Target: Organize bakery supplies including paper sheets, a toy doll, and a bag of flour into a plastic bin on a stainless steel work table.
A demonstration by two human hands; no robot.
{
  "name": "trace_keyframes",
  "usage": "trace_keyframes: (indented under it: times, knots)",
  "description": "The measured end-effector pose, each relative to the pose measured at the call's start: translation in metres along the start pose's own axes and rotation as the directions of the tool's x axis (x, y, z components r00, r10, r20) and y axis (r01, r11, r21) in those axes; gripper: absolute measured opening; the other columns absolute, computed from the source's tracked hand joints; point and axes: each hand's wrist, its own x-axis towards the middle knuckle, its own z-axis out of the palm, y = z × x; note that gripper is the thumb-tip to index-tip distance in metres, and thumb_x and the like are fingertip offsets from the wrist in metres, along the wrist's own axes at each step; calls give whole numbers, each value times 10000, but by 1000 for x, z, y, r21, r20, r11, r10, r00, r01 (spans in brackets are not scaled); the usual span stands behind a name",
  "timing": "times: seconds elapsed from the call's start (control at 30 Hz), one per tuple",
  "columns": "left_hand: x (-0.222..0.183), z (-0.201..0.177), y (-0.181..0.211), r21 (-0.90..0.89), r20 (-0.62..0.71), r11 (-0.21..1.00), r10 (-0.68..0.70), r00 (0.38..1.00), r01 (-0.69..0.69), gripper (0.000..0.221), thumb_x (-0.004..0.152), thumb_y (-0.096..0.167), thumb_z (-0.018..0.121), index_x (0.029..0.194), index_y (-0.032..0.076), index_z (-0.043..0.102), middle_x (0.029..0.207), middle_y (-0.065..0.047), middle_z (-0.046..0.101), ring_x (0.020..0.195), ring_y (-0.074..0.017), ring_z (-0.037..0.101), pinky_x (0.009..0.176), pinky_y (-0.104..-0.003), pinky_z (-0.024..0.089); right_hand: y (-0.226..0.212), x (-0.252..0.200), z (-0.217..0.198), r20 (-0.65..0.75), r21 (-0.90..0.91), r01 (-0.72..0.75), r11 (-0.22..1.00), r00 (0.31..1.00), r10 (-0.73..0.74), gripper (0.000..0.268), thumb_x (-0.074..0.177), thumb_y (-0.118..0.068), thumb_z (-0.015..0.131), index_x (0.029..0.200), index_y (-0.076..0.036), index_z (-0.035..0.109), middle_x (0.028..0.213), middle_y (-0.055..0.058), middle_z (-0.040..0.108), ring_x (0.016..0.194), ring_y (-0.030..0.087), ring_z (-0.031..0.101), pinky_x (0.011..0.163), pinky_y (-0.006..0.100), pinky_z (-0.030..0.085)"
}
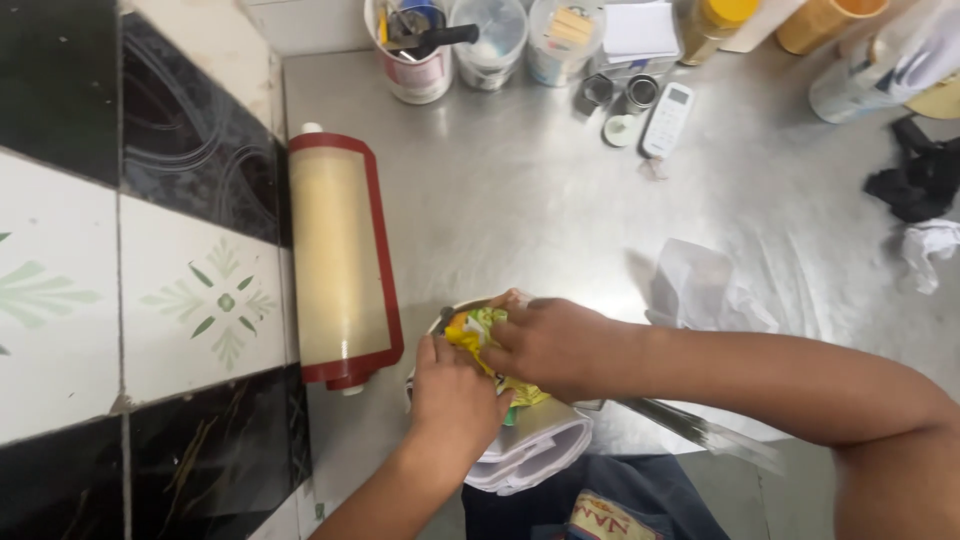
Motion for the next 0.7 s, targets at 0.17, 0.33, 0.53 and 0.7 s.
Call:
trace_keyframes:
  times: [0.17,0.33,0.53,0.7]
  knots:
    - [12,8,8,150,83,988,18,996,-30,528,1046,489,438,1088,90,781,1085,-184,734,1216,-477,548,1094,-587,270,6,-6,51,247,-157,23,987,969,17,141,807,-197,692,883,-82,721,857,57,710,874,259,693,810,410,549]
    - [5,-6,3,125,61,992,-10,998,2,585,1021,551,466,1087,54,769,1107,-191,722,1221,-408,555,1110,-541,265,0,-2,35,216,-224,49,973,976,1,165,794,-216,695,905,-100,733,865,34,711,925,258,682,939,441,524]
    - [-67,-14,-51,-444,-522,875,-80,849,-190,488,898,402,618,1161,4,717,1154,-173,722,1169,-304,626,1047,-487,405,-4,-25,-36,-80,84,-54,995,995,61,384,771,-241,737,1110,-61,708,1065,116,686,1058,316,635,885,461,501]
    - [-87,141,-86,-955,-219,296,-684,695,-9,327,1015,236,539,1223,51,711,1142,-103,774,1078,-204,740,978,-359,550,17,-95,-31,-359,293,-360,886,817,451,363,874,-196,748,1189,-31,677,1194,130,689,1124,337,637,939,436,523]
